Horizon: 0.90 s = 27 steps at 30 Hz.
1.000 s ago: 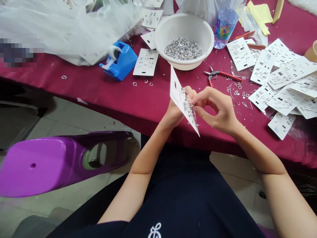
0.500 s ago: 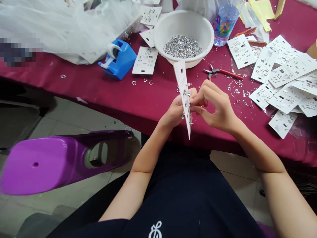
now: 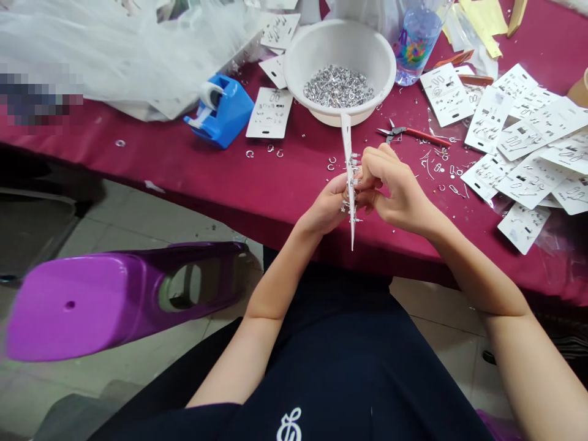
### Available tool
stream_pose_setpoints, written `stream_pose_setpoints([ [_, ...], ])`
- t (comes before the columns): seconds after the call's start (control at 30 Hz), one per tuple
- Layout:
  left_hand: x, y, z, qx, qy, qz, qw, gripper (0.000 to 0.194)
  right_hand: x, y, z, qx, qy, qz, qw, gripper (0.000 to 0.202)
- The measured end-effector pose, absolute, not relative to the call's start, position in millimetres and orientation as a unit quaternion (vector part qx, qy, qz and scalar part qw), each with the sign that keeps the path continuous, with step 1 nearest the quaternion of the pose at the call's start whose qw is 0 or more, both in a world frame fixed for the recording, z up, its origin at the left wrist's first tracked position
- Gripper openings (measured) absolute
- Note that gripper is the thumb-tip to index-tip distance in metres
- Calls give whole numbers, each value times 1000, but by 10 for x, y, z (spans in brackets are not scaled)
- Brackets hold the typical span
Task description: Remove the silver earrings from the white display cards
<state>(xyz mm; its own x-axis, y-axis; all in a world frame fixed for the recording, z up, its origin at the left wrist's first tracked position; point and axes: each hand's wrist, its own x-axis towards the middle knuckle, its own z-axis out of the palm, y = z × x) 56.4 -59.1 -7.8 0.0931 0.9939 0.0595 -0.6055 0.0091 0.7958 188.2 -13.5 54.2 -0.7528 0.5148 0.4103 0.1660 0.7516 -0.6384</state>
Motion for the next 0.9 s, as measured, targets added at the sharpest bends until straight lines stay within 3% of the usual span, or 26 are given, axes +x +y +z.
stream_pose_setpoints([
  [0.13, 562, -560, 47, 318, 273, 605, 677, 47, 2014, -33, 605, -206, -889, 303, 274, 7],
  [0.23, 495, -533, 149, 290, 231, 622, 690, 58, 2193, 152, 574, -310, -874, 267, 260, 40],
  [0.3, 425, -523, 207, 274, 217, 636, 688, 62, 2286, 295, 482, -429, -853, 181, 236, 65],
  [0.4, 319, -519, 262, 251, 218, 656, 678, 60, 2341, 463, 295, -539, -828, 118, 96, 101],
  [0.47, 265, -522, 275, 239, 215, 664, 675, 57, 2340, 533, 195, -565, -816, 116, 32, 113],
  [0.6, 214, -542, 275, 232, 209, 669, 674, 53, 2334, 615, 103, -582, -807, 91, 45, 107],
  [0.8, 209, -559, 275, 234, 225, 662, 675, 51, 2308, 638, 85, -594, -794, 13, 128, 57],
  [0.9, 204, -556, 261, 238, 217, 661, 677, 52, 2327, 629, 138, -600, -782, 19, 168, 54],
])
